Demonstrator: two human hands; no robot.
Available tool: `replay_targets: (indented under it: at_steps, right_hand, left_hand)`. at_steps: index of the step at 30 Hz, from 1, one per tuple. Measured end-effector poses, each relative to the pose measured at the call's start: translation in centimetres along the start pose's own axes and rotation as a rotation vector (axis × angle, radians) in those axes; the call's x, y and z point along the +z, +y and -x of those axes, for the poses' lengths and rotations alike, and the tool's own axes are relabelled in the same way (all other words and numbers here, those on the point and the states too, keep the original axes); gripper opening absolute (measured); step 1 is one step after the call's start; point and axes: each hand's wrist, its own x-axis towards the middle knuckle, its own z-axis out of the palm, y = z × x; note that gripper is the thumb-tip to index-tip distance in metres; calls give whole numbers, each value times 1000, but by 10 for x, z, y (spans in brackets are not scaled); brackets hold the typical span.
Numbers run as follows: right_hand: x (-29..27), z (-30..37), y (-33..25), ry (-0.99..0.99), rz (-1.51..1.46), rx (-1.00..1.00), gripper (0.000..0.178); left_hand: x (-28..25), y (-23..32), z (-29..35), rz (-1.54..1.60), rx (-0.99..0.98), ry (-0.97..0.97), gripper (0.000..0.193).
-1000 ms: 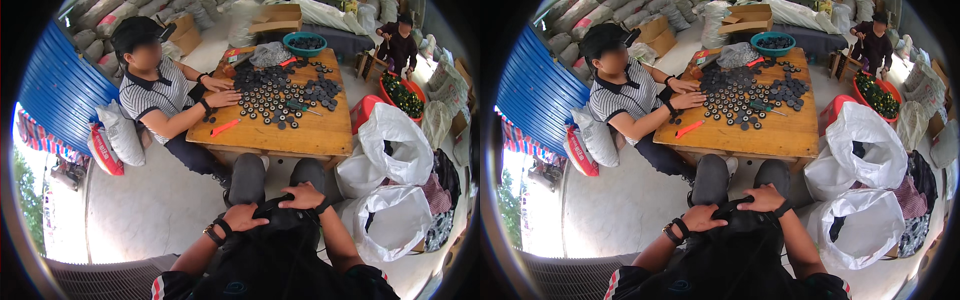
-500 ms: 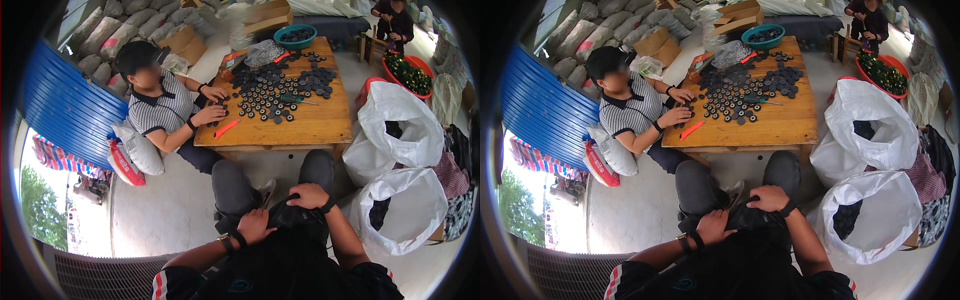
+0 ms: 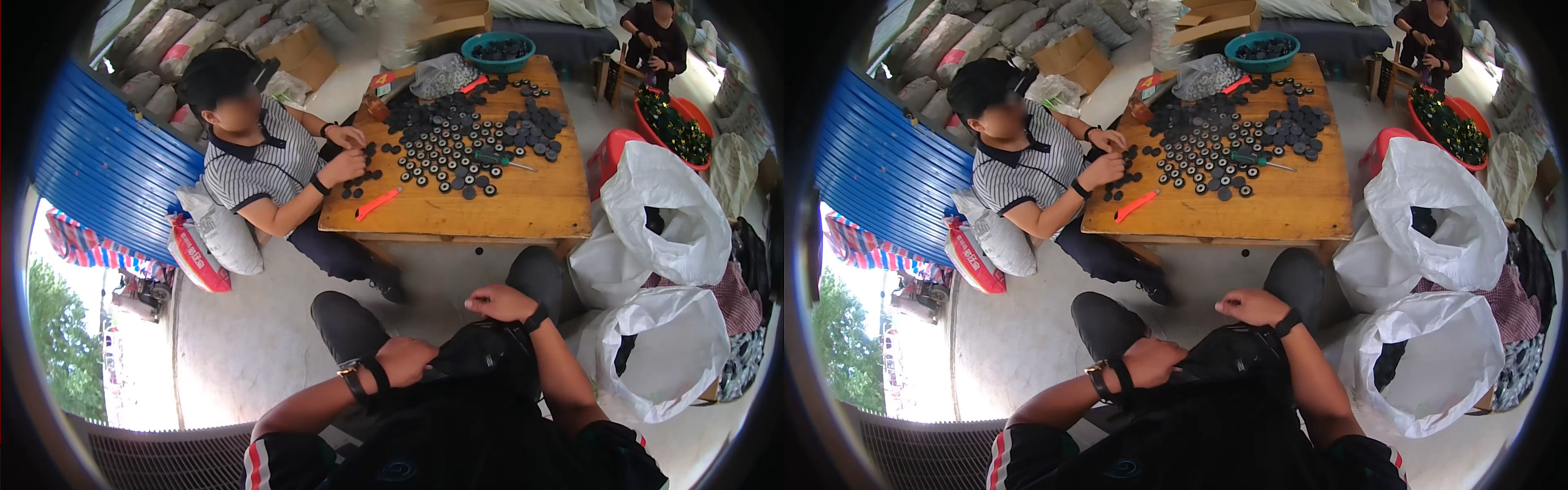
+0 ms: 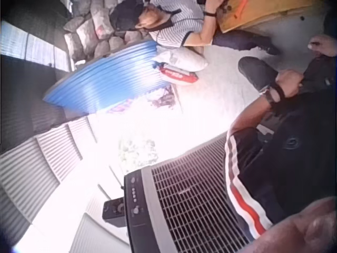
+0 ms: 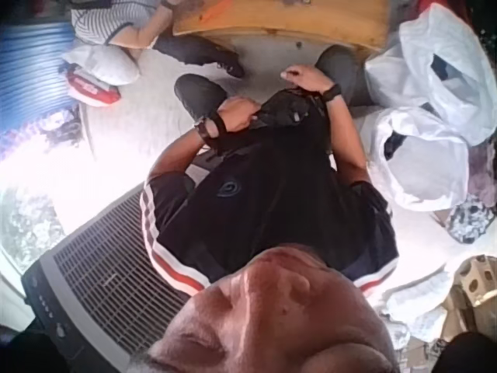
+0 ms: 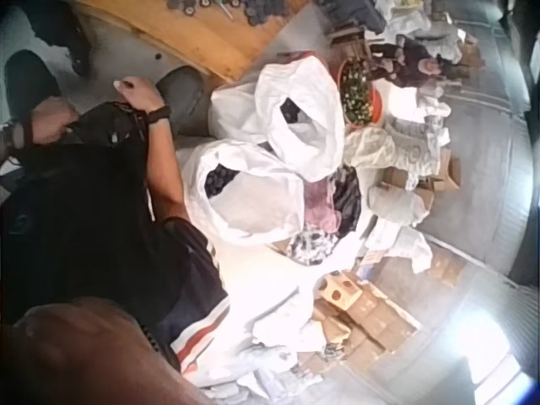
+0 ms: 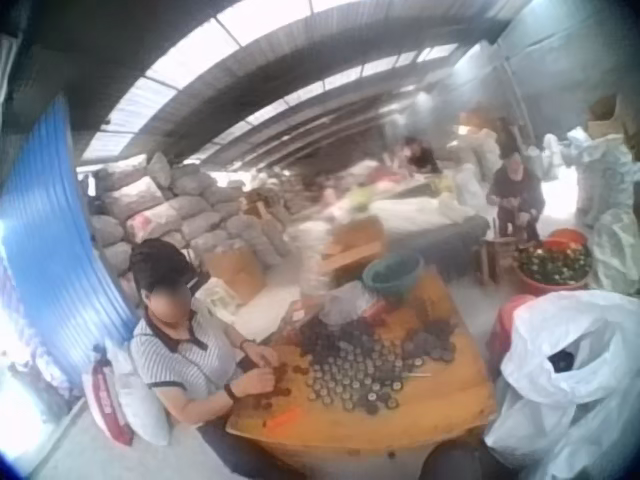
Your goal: The person assembles circular rubber and metal components by hand and with a screwdriver, then tosses finished pieces into a sack.
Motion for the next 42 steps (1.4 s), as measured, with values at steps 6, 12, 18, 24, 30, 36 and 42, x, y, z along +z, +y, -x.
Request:
replay_targets:
  at_steps: [6, 12, 18, 24, 30, 36, 42]
  right_hand:
    - [37, -57, 62, -33, -25, 150, 32]
    - [93, -130, 106, -363, 123, 154, 34]
    - [205, -148, 182, -1055, 387, 156, 50]
    - [239, -110, 181, -1007, 11, 444, 76]
    - [282, -84, 240, -957, -204, 965, 82]
    - [312, -95, 212, -669, -267, 1112, 74]
    - [372, -185, 169, -555, -352, 924, 65]
  left_hand:
    - [-72, -108, 57, 46, -3, -77, 19]
    - [-72, -250, 125, 238, -95, -35, 20]
    - [-8, -290, 136, 1362, -645, 0, 24]
    - [-2, -300, 123, 1399, -767, -102, 42]
    - [-14, -328, 124, 1163, -652, -368, 32]
    - [-35, -393, 122, 999, -401, -424, 31]
    - [-47, -478, 144, 839, -302, -530, 34]
